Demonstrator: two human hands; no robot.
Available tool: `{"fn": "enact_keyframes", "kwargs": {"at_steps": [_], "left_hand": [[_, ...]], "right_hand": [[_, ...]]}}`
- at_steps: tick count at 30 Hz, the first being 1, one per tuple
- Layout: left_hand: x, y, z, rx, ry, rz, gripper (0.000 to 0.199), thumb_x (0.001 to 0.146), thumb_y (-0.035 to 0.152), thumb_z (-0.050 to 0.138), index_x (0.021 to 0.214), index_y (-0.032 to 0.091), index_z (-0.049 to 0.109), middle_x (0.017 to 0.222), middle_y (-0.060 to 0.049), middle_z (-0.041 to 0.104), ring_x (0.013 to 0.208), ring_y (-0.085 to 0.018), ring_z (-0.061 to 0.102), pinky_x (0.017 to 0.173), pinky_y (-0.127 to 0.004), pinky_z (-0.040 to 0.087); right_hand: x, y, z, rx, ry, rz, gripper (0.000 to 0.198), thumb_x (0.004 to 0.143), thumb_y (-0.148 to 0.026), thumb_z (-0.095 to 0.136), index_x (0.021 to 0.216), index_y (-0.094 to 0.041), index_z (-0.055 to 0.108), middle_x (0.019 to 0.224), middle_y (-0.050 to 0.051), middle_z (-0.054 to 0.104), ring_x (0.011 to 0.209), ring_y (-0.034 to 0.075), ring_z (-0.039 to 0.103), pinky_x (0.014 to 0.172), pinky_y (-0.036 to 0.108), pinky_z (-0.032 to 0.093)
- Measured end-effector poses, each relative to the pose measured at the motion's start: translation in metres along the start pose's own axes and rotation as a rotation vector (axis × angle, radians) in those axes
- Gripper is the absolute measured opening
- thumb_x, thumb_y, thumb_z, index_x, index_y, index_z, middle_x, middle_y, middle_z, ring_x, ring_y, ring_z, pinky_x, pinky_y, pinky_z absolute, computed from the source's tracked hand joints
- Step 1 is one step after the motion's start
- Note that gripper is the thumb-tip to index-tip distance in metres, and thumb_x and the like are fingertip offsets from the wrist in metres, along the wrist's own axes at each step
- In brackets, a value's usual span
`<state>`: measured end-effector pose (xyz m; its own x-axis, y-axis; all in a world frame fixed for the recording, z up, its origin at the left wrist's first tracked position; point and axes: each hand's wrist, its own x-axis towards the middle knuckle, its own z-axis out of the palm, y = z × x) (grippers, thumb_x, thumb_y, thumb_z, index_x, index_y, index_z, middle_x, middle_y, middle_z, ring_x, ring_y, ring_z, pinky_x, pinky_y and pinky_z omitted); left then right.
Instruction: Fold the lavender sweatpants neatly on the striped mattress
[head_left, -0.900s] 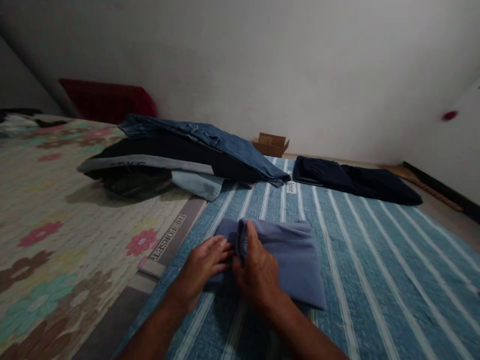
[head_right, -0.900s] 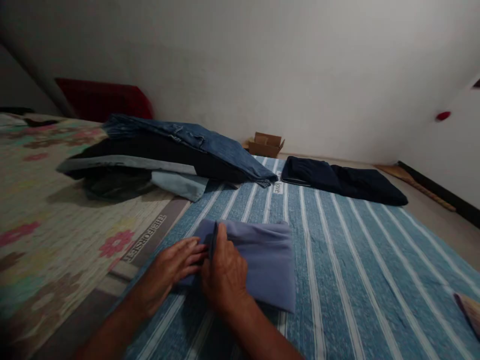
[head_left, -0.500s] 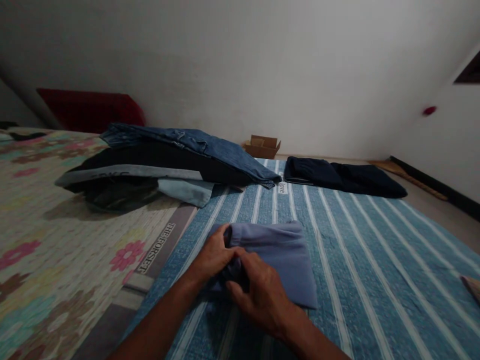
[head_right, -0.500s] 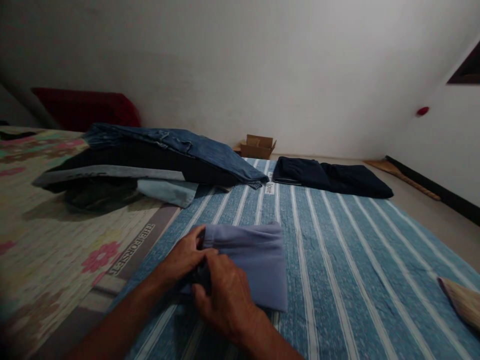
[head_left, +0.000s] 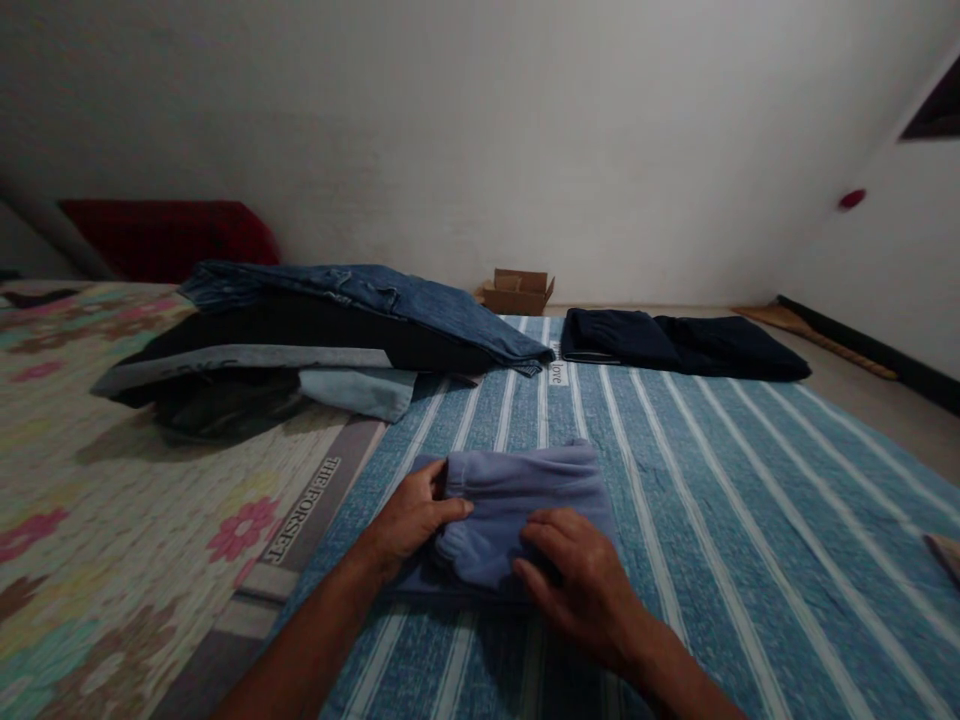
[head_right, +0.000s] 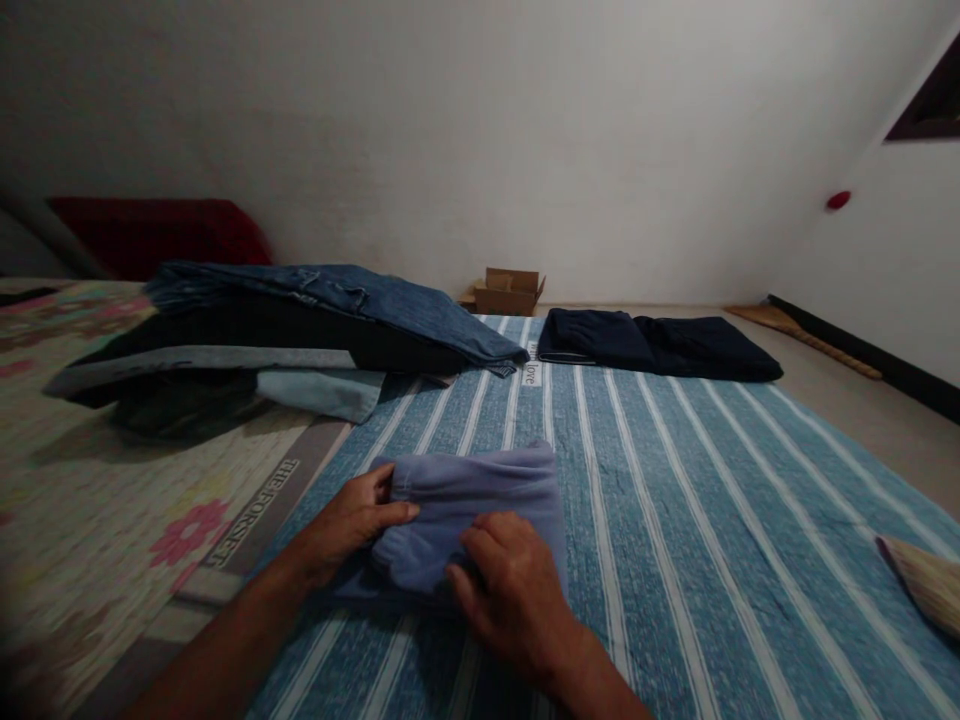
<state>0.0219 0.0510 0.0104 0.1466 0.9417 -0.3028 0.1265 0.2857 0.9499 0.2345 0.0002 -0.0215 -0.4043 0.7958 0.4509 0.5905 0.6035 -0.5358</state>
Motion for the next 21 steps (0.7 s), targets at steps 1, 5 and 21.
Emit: {"fn": "enact_keyframes", "kwargs": {"at_steps": [1,5,21], "left_hand": [[0.0,-0.001,0.0,0.006,-0.003,0.004,0.051,0.06,0.02,0.07,0.109,0.013,0.058,0.101,-0.01,0.069,0.098,-0.03,0.063,0.084,-0.041,0.049],[-0.001,-0.005,-0.002,0.021,-0.014,0.028,0.049,0.064,0.02,0.068,0.111,0.015,0.058,0.104,-0.009,0.068,0.1,-0.028,0.063,0.086,-0.04,0.049],[-0.005,0.003,-0.001,0.082,-0.006,0.016,0.05,0.063,0.02,0.064,0.113,0.018,0.062,0.104,-0.008,0.069,0.1,-0.03,0.063,0.085,-0.039,0.049]], "right_hand": [[0.004,0.006,-0.007,0.02,0.049,-0.006,0.014,0.086,-0.02,0.05,0.093,-0.018,0.062,0.093,0.007,0.063,0.087,0.018,0.057,0.077,0.032,0.048],[0.03,0.057,-0.037,-0.058,0.136,0.122,0.022,0.086,-0.017,0.045,0.096,-0.017,0.064,0.093,0.008,0.064,0.089,0.02,0.058,0.08,0.035,0.046],[0.073,0.144,-0.055,0.629,-0.52,0.343,0.031,0.072,-0.038,0.061,0.092,-0.015,0.066,0.101,0.006,0.063,0.087,0.019,0.058,0.079,0.032,0.044]]}}
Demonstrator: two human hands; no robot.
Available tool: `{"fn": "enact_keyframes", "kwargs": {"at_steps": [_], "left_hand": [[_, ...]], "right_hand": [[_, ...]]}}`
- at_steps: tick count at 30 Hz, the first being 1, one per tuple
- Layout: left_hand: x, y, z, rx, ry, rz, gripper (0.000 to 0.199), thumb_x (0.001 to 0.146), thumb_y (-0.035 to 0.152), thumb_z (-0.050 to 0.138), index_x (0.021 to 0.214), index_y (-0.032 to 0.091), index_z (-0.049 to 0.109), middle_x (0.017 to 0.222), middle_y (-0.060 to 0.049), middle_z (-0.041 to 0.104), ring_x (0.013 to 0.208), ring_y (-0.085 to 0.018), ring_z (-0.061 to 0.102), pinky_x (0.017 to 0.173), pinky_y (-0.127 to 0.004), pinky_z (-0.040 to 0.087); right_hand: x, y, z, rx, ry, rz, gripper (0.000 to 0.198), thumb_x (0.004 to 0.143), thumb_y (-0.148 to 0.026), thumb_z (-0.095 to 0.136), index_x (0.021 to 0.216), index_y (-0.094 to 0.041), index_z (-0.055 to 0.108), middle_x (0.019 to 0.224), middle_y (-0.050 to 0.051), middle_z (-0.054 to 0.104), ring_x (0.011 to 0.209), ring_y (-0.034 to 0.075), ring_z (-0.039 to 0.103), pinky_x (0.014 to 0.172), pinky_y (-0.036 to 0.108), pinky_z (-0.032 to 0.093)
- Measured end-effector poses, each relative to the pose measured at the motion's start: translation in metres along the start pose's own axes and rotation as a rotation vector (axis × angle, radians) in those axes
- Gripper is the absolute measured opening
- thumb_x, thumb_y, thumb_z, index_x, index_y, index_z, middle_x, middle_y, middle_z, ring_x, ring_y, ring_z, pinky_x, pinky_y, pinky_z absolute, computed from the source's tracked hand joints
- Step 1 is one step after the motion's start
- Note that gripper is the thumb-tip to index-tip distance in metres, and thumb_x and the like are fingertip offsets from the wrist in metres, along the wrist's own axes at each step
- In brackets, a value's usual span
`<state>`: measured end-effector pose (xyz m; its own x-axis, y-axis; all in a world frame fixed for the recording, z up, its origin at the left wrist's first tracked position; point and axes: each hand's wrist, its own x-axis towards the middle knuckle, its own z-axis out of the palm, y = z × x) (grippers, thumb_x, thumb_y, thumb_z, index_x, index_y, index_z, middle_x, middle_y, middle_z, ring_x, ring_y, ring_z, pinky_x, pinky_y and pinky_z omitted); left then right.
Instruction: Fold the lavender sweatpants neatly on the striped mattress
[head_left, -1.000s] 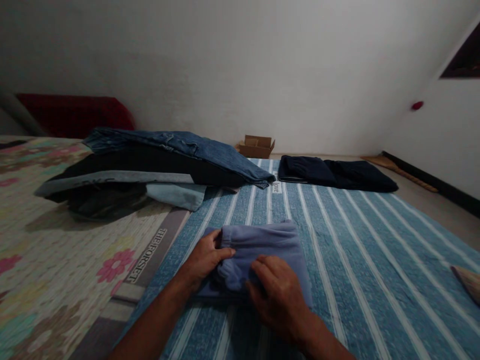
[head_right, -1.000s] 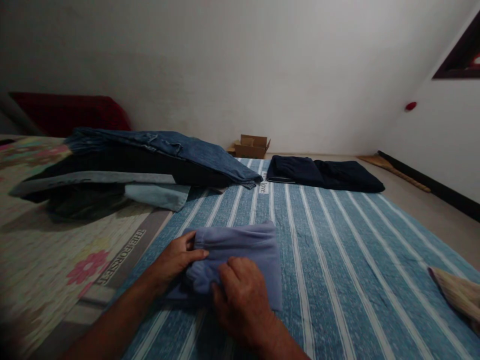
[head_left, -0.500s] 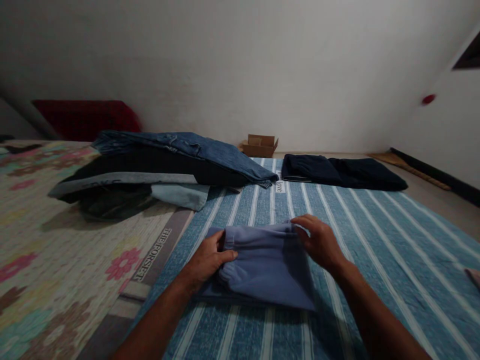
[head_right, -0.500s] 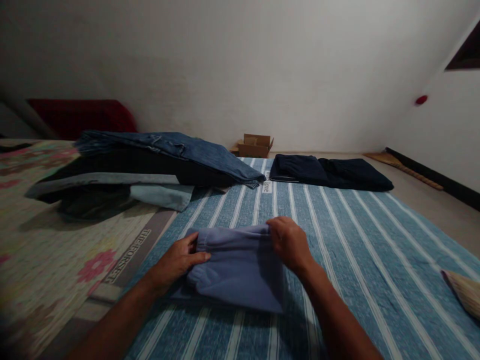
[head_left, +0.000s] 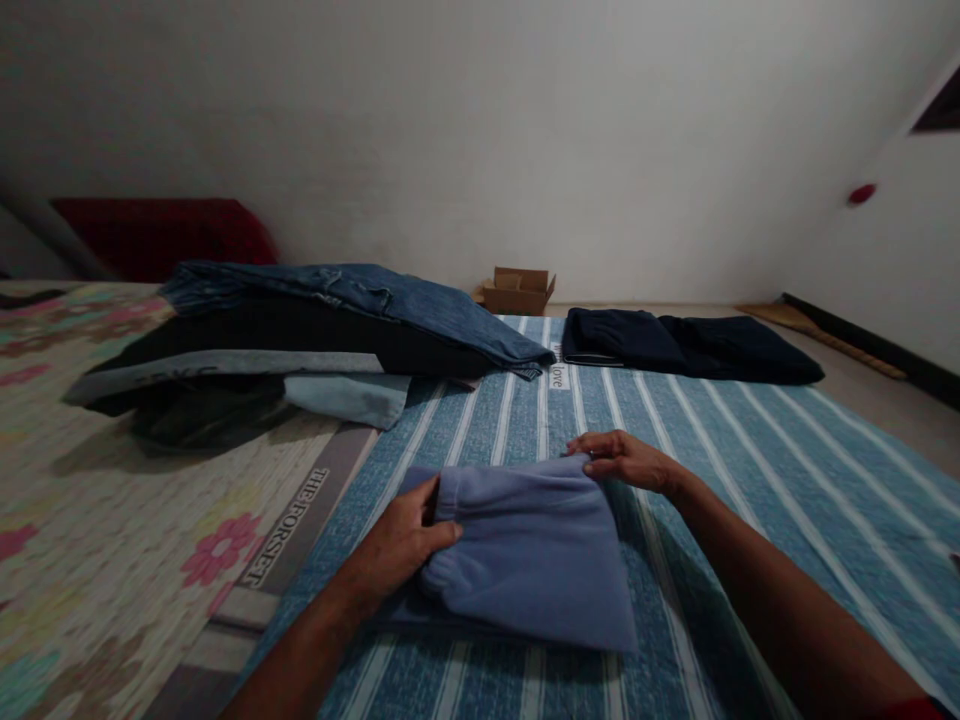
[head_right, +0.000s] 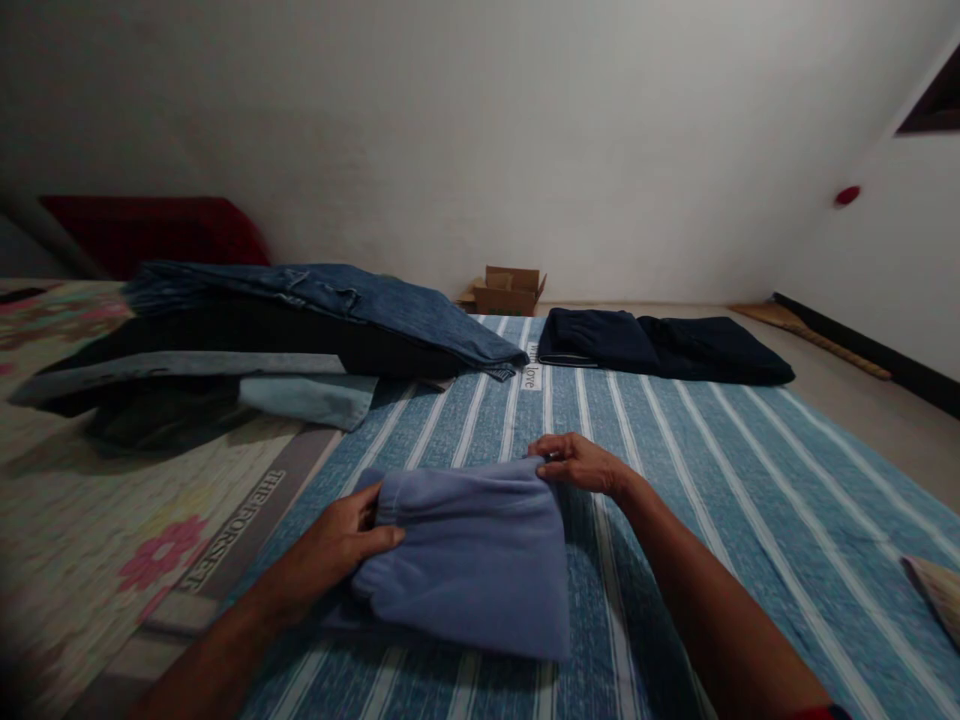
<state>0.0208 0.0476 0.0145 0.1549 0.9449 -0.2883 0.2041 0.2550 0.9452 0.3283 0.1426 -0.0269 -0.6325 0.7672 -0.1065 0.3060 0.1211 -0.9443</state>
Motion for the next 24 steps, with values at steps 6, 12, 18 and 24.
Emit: {"fn": "enact_keyframes", "kwargs": {"at_steps": [6,12,18,24], "left_hand": [[-0.001,-0.002,-0.005,-0.088,-0.065,-0.034,0.052,0.065,0.016,0.06,0.117,0.018,0.058,0.108,-0.009,0.067,0.104,-0.028,0.061,0.085,-0.037,0.049],[0.0,-0.001,-0.005,-0.095,-0.057,-0.056,0.057,0.065,0.015,0.059,0.122,0.017,0.053,0.112,-0.009,0.065,0.107,-0.028,0.059,0.085,-0.036,0.049],[-0.002,-0.004,0.0,-0.099,-0.026,-0.02,0.06,0.067,0.02,0.063,0.125,0.016,0.05,0.115,-0.01,0.064,0.105,-0.027,0.06,0.087,-0.036,0.048],[-0.006,0.001,0.008,-0.164,0.02,-0.04,0.072,0.068,0.022,0.067,0.135,0.018,0.039,0.102,-0.01,0.069,0.083,-0.026,0.067,0.069,-0.033,0.052]], "right_hand": [[0.013,0.016,-0.002,0.016,0.023,0.063,0.03,0.071,-0.044,0.06,0.071,-0.014,0.062,0.063,-0.002,0.053,0.06,0.012,0.049,0.06,0.025,0.04],[0.017,0.008,0.0,-0.067,0.018,0.073,0.03,0.072,-0.044,0.061,0.073,-0.014,0.063,0.064,-0.002,0.054,0.059,0.012,0.047,0.054,0.024,0.035],[0.001,-0.016,0.027,-0.594,0.303,-0.004,0.032,0.081,-0.043,0.053,0.087,-0.015,0.066,0.079,0.006,0.061,0.074,0.019,0.054,0.064,0.03,0.04],[-0.03,-0.069,0.119,-0.838,0.52,-0.339,0.027,0.085,-0.037,0.053,0.1,-0.015,0.061,0.088,0.01,0.062,0.084,0.024,0.053,0.075,0.037,0.044]]}}
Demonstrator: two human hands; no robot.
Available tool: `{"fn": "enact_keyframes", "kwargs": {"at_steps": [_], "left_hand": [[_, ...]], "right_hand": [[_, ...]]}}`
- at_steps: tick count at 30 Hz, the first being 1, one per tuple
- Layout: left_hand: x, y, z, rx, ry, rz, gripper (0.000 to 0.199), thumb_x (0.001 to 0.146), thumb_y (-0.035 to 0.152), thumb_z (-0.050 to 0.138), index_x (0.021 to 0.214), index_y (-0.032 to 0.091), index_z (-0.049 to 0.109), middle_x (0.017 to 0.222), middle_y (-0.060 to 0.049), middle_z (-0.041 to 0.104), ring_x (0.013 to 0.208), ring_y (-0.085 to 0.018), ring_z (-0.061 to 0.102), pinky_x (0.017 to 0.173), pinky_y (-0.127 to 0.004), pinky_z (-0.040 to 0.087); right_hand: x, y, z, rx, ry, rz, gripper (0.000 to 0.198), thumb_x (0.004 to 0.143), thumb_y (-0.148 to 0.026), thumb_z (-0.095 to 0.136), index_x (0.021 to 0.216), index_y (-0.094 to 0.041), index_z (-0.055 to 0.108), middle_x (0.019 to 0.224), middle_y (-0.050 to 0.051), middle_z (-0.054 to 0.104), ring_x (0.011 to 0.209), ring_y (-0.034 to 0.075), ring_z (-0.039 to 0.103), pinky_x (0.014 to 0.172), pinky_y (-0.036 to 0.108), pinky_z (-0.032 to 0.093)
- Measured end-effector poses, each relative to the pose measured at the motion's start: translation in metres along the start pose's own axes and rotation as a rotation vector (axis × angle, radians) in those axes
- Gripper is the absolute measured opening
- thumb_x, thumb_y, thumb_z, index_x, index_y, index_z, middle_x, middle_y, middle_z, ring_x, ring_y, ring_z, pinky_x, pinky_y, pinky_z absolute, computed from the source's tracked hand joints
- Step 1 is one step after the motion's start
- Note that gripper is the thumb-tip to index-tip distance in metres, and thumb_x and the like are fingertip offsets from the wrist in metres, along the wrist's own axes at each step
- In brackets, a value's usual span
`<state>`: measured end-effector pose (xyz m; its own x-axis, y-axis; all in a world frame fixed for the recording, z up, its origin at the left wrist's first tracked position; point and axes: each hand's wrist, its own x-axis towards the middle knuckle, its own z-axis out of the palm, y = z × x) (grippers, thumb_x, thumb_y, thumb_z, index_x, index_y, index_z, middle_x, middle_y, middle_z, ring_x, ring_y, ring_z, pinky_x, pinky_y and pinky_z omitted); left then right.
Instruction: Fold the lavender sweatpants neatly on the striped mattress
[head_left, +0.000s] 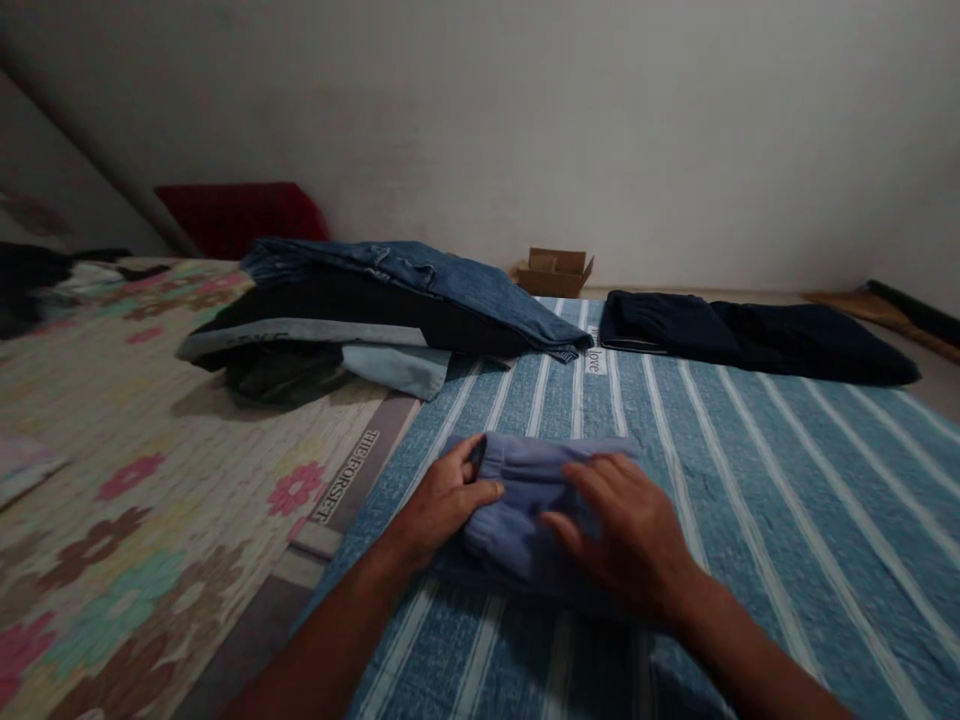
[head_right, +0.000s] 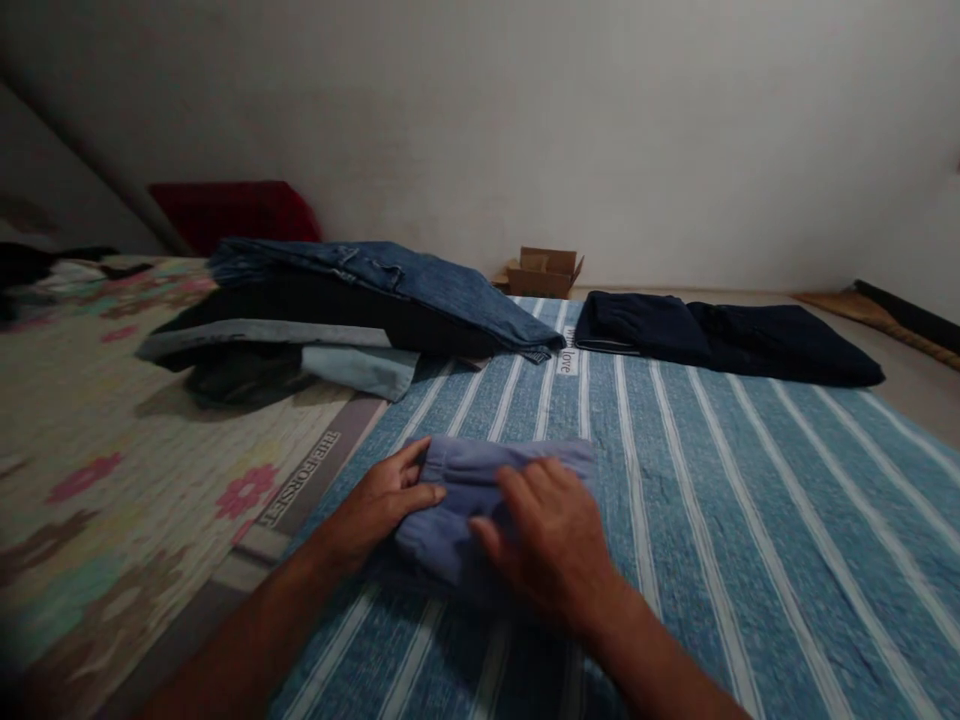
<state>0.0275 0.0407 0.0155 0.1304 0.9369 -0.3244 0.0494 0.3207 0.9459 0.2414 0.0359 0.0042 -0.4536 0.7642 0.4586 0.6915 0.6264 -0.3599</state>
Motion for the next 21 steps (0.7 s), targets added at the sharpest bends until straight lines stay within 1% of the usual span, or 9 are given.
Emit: {"fn": "enact_keyframes", "kwargs": {"at_steps": [2,4,6,9,12,14,17,19,21], "left_hand": [[0.0,0.003,0.004,-0.001,0.017,0.01,0.072,0.068,0.02,0.067,0.134,0.018,0.039,0.098,-0.009,0.069,0.082,-0.025,0.067,0.067,-0.032,0.051],[0.0,0.006,0.007,0.018,0.04,0.022,0.07,0.068,0.019,0.067,0.133,0.017,0.041,0.095,-0.008,0.07,0.084,-0.025,0.067,0.07,-0.032,0.051],[-0.002,0.007,0.01,0.033,0.052,0.041,0.068,0.068,0.019,0.067,0.131,0.016,0.043,0.093,-0.008,0.07,0.086,-0.025,0.066,0.073,-0.032,0.05],[-0.007,0.005,0.011,0.002,0.016,0.083,0.061,0.072,0.027,0.065,0.129,0.014,0.046,0.092,-0.008,0.07,0.088,-0.023,0.065,0.075,-0.032,0.05],[-0.016,0.0,0.003,0.077,0.026,0.11,0.056,0.078,0.038,0.06,0.126,0.012,0.048,0.089,-0.009,0.069,0.081,-0.023,0.066,0.067,-0.031,0.051],[-0.023,-0.005,-0.007,0.261,0.118,0.15,0.054,0.078,0.04,0.058,0.124,0.012,0.05,0.091,-0.01,0.068,0.083,-0.023,0.065,0.067,-0.032,0.051],[-0.032,-0.016,-0.022,0.663,0.313,0.224,0.05,0.076,0.036,0.059,0.119,0.013,0.054,0.11,-0.013,0.064,0.1,-0.026,0.06,0.082,-0.036,0.048],[-0.035,-0.023,-0.029,0.934,0.431,0.198,0.047,0.076,0.036,0.058,0.117,0.012,0.055,0.116,-0.015,0.061,0.108,-0.029,0.056,0.09,-0.039,0.043],[-0.035,-0.031,-0.032,1.094,0.484,0.096,0.047,0.079,0.042,0.055,0.115,0.011,0.055,0.111,-0.017,0.062,0.106,-0.031,0.057,0.089,-0.04,0.043]], "right_hand": [[-0.003,-0.033,0.01,0.028,-0.092,-0.007,0.043,0.079,-0.045,0.061,0.109,-0.015,0.057,0.094,0.01,0.061,0.084,0.024,0.054,0.074,0.039,0.045],[-0.003,-0.055,0.023,-0.007,-0.144,0.073,0.069,0.068,-0.05,0.07,0.121,-0.012,0.05,0.097,0.013,0.061,0.086,0.028,0.053,0.073,0.042,0.047],[-0.001,-0.067,0.037,-0.076,-0.146,0.162,0.08,0.065,-0.044,0.073,0.13,-0.007,0.043,0.097,0.016,0.061,0.087,0.031,0.053,0.071,0.044,0.047],[-0.003,-0.068,0.051,-0.103,-0.091,0.227,0.069,0.072,-0.025,0.064,0.133,-0.006,0.039,0.096,0.017,0.061,0.085,0.03,0.055,0.07,0.042,0.048],[-0.008,-0.056,0.05,0.047,0.005,0.257,0.06,0.07,-0.016,0.052,0.129,-0.009,0.043,0.099,0.016,0.062,0.087,0.028,0.058,0.071,0.04,0.048],[-0.01,-0.047,0.041,0.211,0.062,0.299,0.051,0.071,-0.018,0.049,0.122,-0.012,0.051,0.097,0.012,0.064,0.085,0.025,0.06,0.071,0.037,0.048],[-0.011,-0.035,0.021,0.463,0.138,0.44,0.03,0.075,-0.027,0.052,0.102,-0.016,0.062,0.079,0.003,0.065,0.067,0.019,0.059,0.06,0.03,0.047],[-0.012,-0.03,0.009,0.602,0.224,0.581,0.026,0.074,-0.035,0.058,0.092,-0.017,0.065,0.071,0.0,0.064,0.061,0.017,0.057,0.054,0.027,0.045],[-0.014,-0.025,0.002,0.707,0.325,0.72,0.031,0.07,-0.04,0.065,0.091,-0.017,0.066,0.073,0.001,0.066,0.065,0.018,0.059,0.055,0.028,0.046]]}}
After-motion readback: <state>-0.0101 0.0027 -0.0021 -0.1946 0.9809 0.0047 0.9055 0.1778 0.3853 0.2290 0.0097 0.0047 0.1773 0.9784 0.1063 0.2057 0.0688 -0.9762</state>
